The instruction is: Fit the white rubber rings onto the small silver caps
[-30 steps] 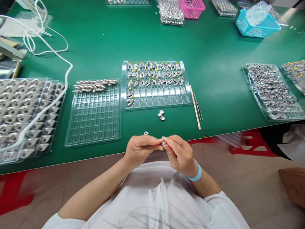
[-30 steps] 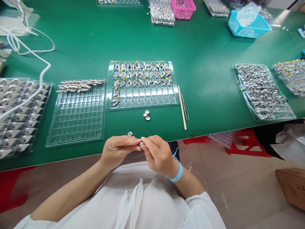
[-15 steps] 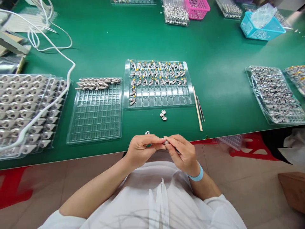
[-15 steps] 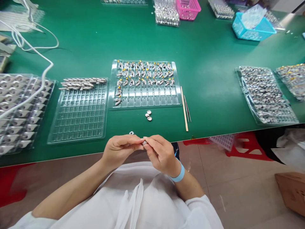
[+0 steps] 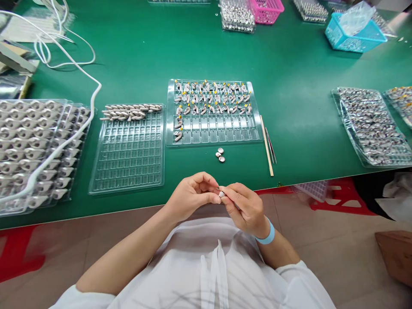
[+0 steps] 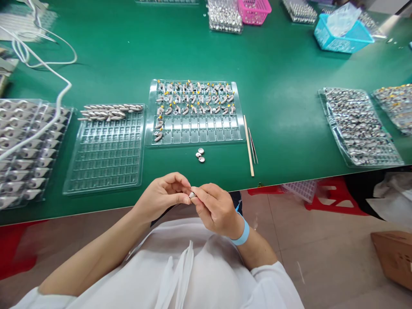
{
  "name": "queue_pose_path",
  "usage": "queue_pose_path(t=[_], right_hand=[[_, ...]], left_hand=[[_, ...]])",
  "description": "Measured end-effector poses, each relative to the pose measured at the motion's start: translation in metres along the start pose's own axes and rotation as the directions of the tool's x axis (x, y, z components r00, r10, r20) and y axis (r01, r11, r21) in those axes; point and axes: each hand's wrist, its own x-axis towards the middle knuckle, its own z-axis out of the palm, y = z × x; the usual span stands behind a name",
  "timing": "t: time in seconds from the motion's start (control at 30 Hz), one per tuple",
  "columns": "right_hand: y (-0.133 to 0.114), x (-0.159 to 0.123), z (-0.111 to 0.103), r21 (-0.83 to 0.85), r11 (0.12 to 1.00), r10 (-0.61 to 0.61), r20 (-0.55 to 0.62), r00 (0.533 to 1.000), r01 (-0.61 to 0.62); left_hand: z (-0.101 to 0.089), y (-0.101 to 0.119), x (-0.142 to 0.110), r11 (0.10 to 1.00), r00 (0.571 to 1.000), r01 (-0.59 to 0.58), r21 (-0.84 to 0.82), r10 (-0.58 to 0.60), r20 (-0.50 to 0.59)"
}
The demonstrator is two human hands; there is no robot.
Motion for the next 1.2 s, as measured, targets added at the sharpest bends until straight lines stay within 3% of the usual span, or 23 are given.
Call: queue_pose_path(t=[0.13, 0.4, 1.2], right_hand=[[0.002, -0.001, -0.002, -0.048, 0.998, -0.04, 0.015, 0.999, 0.04], [0.003, -0.001, -0.004, -0.09, 0.991, -0.095, 0.029, 0.995, 0.097], [0.0, -0.015, 0.005, -0.238, 0.965, -0.12, -0.03, 0.992, 0.109]], left_hand=[[-0.003, 0.001, 0.002, 0.995, 0.999, 0.041, 0.093, -0.043, 0.023], [-0.004, -0.004, 0.0, 0.953, 0.998, -0.054, 0.299, 0.039, 0.055], [-0.003, -0.011, -0.004, 0.879, 0.979, -0.203, 0.432, 0.184, 0.087]])
